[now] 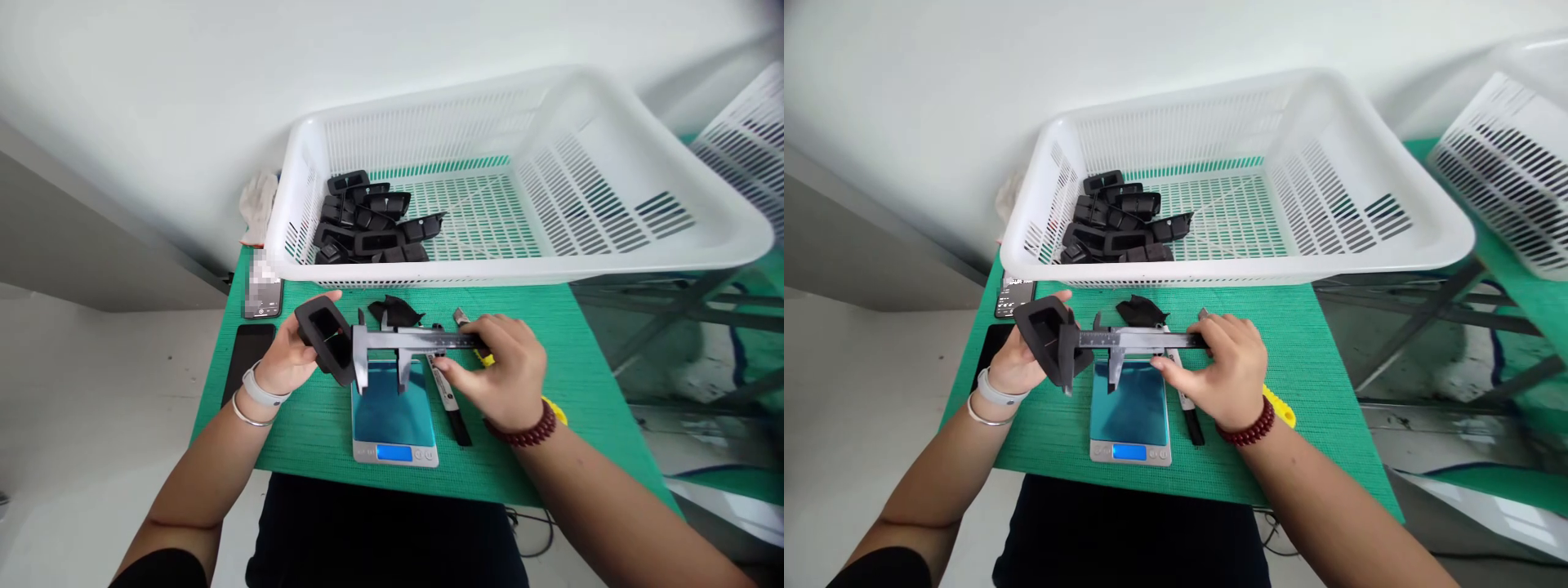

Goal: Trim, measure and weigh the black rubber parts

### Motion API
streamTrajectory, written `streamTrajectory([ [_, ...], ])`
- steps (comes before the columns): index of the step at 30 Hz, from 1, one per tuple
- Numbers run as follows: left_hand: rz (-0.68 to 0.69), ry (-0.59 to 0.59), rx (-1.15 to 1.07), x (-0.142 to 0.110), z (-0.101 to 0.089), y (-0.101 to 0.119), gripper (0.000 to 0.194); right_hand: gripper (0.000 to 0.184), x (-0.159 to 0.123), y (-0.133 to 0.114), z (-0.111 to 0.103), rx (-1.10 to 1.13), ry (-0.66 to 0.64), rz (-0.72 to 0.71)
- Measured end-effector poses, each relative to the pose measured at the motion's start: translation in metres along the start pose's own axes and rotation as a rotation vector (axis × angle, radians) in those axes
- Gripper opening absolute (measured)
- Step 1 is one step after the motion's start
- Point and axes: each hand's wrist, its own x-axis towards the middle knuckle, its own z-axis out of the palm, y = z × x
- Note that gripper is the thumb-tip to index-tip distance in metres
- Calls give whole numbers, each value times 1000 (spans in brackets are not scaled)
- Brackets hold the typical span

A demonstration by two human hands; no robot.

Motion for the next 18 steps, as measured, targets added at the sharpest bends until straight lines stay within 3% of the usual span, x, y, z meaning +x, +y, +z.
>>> streamTrajectory([
  [7, 101, -53, 33, 1, 2, -2, 53, 37, 1, 0, 2, -106, 61, 37],
  [18, 240, -77, 213, -1, -2, -11, 52, 44, 3, -1, -4, -237, 61, 5],
])
